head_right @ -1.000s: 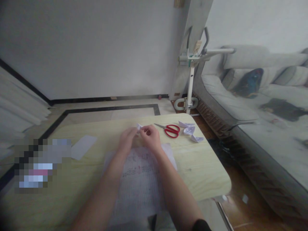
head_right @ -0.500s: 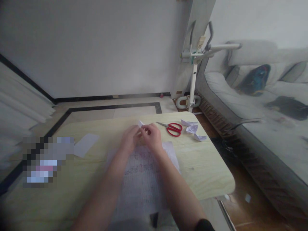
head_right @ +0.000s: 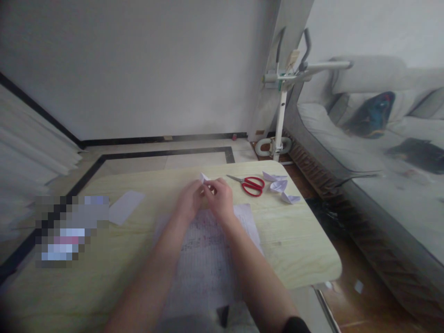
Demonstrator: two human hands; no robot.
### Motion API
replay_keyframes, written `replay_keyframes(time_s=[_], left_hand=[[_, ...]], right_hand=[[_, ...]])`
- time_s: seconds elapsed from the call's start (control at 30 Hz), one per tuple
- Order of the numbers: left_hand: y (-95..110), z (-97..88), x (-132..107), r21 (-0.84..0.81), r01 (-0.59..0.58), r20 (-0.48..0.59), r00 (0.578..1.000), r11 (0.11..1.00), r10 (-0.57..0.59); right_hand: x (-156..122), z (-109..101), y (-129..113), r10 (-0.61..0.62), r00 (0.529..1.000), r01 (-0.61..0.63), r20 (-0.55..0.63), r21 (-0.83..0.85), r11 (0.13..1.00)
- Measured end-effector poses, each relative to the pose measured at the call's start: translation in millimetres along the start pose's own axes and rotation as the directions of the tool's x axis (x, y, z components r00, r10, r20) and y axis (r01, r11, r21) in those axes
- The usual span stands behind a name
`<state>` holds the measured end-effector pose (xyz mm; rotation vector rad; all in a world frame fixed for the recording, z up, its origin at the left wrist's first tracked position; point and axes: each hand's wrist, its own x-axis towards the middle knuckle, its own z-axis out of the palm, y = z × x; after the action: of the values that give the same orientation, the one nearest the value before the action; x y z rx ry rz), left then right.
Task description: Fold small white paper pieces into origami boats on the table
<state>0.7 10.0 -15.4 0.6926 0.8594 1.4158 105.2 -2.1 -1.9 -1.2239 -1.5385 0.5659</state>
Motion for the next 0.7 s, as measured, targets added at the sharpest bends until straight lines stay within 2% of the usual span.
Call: replay_keyframes(time_s=[0.2,0.33,0.53,0.7], left_hand=[[0.6,1.8,-1.0,0.069,-0.029,-0.055,0.998,0.997,0.033],[-0.5,-1.7,-0.7,0.140,-0.054,-0.038,0.998,0.989,0.059],[3.4,-3.6,-2.0,0.333,-0.154,-0.041,0.983,0.930,0.177],[6.8,-0.7,-4.0,0.448,-0.266,-0.031,0.949,0.854,0.312]], right_hand=[[-1.8,1.9,-1.7,-0.008,1.000,0.008,0.005,-0.011,1.000],[-1.2,3.1,1.4,0.059,0.998,-0.058,-0.034,0.053,0.997],[2.4,5.8,10.8,0.210,0.977,-0.198,-0.028,0.234,0.952],[3.8,7.0,10.1,0.236,0.971,-0.235,0.038,0.334,0.913]])
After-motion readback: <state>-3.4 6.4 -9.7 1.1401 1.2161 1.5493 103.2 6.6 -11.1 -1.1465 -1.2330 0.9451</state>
